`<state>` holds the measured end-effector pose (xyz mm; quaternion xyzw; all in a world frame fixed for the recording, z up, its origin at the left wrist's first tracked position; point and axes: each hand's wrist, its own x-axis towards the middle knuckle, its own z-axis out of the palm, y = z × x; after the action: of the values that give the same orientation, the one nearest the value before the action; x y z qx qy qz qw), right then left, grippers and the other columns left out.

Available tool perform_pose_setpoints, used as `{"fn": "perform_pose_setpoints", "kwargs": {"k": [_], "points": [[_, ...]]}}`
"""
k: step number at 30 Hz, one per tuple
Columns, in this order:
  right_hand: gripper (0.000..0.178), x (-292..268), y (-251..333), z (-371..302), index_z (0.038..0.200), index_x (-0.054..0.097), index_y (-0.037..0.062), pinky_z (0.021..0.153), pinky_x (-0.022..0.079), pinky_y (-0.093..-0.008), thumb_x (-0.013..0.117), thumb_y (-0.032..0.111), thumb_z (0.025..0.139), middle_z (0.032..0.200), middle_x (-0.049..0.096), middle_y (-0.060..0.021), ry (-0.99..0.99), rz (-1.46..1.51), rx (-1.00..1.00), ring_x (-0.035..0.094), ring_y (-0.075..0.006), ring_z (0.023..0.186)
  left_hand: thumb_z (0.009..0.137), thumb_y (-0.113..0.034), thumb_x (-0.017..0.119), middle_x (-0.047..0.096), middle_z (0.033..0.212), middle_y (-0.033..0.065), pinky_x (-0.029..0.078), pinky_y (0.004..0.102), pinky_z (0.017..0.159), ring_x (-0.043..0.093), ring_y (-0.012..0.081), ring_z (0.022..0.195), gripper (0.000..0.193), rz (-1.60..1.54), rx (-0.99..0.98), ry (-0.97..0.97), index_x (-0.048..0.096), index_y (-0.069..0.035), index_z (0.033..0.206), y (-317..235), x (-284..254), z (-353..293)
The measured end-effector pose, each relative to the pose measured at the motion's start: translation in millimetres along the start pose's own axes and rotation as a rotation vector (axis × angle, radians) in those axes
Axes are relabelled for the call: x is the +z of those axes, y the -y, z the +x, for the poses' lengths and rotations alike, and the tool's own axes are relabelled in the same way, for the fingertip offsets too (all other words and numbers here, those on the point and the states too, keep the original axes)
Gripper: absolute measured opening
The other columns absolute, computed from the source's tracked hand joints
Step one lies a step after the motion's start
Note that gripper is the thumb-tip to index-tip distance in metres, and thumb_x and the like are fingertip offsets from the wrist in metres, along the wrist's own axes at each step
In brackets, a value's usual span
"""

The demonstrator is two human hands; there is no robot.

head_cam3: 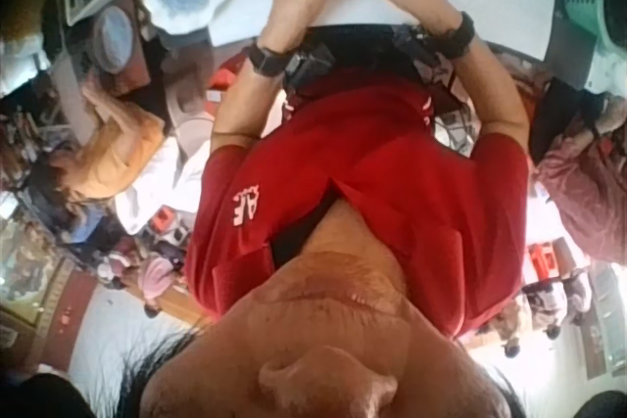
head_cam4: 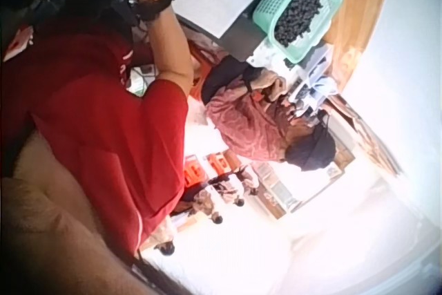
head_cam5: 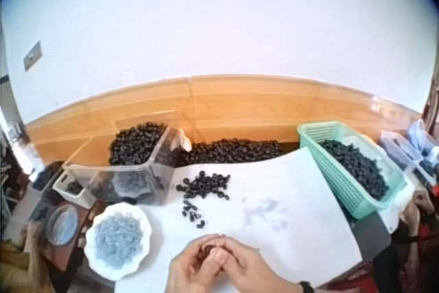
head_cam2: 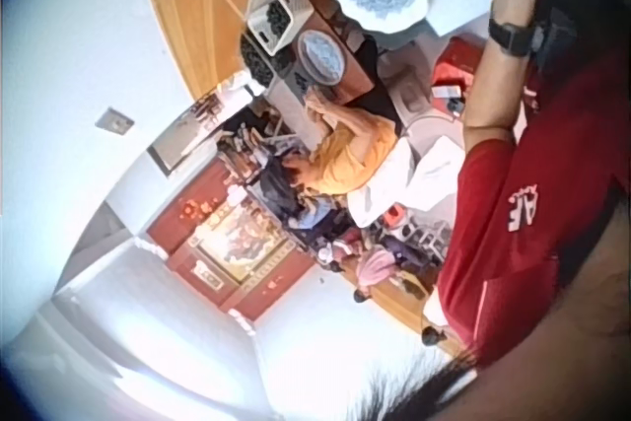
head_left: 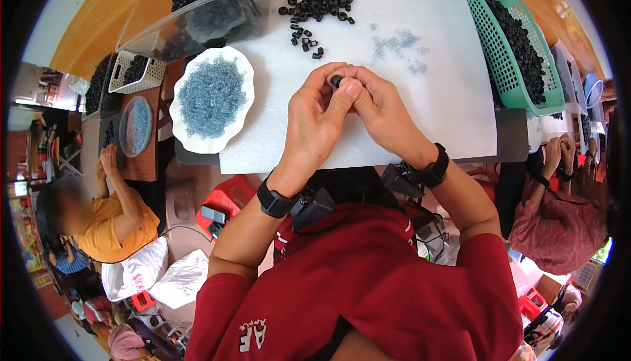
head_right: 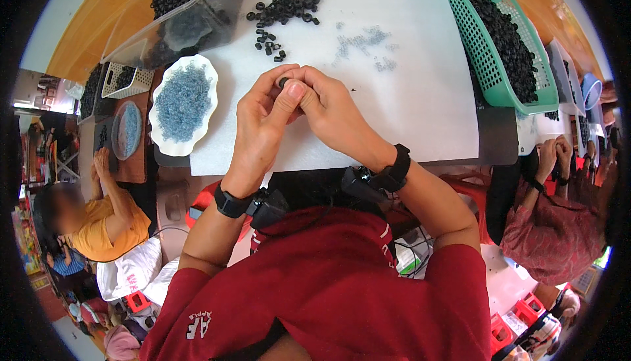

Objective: Assembling small black plastic components at a workshop table.

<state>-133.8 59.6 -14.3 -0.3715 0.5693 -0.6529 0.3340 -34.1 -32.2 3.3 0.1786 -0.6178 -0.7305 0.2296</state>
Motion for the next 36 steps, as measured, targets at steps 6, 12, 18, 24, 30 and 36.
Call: {"fn": "perform_pose_setpoints", "kwargs": {"k": [6, 12, 18, 24, 30, 36], "points": [[0.028, -1, -4, 6, 0.112, 0.055, -0.0032, 0.074, 0.050, -0.0273, 0.045, 0.022, 0.102, 0.091, 0.061, -0.0073, -0.021, 0.038, 0.027, 0.058, -0.0119, 0.082, 0.094, -0.019, 0.063, 0.062, 0.095, 0.0066, 0.049, 0.0234, 0.073, 0.057, 0.0094, 0.085, 0.041, -0.003, 0.013, -0.017, 0.052, 0.006, 0.124, 4, -1, 10], [0.035, -13, 7, 6, 0.107, 0.057, 0.0012, 0.074, 0.046, -0.0281, 0.047, 0.034, 0.101, 0.082, 0.052, 0.0011, 0.033, 0.501, 0.234, 0.049, -0.0093, 0.073, 0.096, -0.016, 0.059, 0.063, 0.095, 0.0077, 0.049, 0.0239, 0.075, 0.060, 0.0116, 0.085, 0.035, 0.018, -0.034, 0.047, 0.053, 0.001, 0.126, -8, -8, 7], [0.034, -16, 15, 1, 0.103, 0.058, 0.0054, 0.071, 0.043, -0.0285, 0.049, 0.038, 0.100, 0.079, 0.047, 0.0050, 0.070, 0.746, 0.404, 0.040, -0.0060, 0.066, 0.090, -0.005, 0.062, 0.065, 0.096, 0.0070, 0.052, 0.0279, 0.081, 0.065, 0.0160, 0.095, 0.030, 0.216, 0.312, 0.046, 0.059, -0.002, 0.120, 12, -19, 10], [0.037, -12, 13, -3, 0.103, 0.058, 0.0034, 0.070, 0.042, -0.0272, 0.047, 0.039, 0.100, 0.079, 0.047, 0.0056, 0.116, 0.807, 0.412, 0.037, -0.0056, 0.063, 0.085, -0.002, 0.067, 0.066, 0.095, 0.0091, 0.053, 0.0283, 0.081, 0.066, 0.0170, 0.090, 0.027, 0.305, 0.393, 0.009, 0.064, -0.001, 0.112, 12, -20, 9], [0.037, -4, 25, -4, 0.101, 0.059, 0.0055, 0.070, 0.043, -0.0272, 0.046, 0.041, 0.101, 0.077, 0.048, 0.0045, 0.117, 0.714, 0.440, 0.040, -0.0056, 0.064, 0.083, -0.001, 0.068, 0.066, 0.094, 0.0101, 0.052, 0.0285, 0.078, 0.064, 0.0168, 0.083, 0.023, 0.335, 0.371, 0.020, 0.066, -0.001, 0.106, 8, -25, 9], [0.042, -3, 24, -5, 0.098, 0.060, 0.0048, 0.068, 0.050, -0.0291, 0.049, 0.045, 0.098, 0.078, 0.052, 0.0016, 0.005, 0.323, 0.413, 0.045, -0.0062, 0.062, 0.083, -0.002, 0.068, 0.066, 0.092, 0.0095, 0.050, 0.0273, 0.073, 0.062, 0.0161, 0.082, 0.021, 0.368, 0.558, -0.010, 0.067, -0.001, 0.104, 6, -27, 10]]}}
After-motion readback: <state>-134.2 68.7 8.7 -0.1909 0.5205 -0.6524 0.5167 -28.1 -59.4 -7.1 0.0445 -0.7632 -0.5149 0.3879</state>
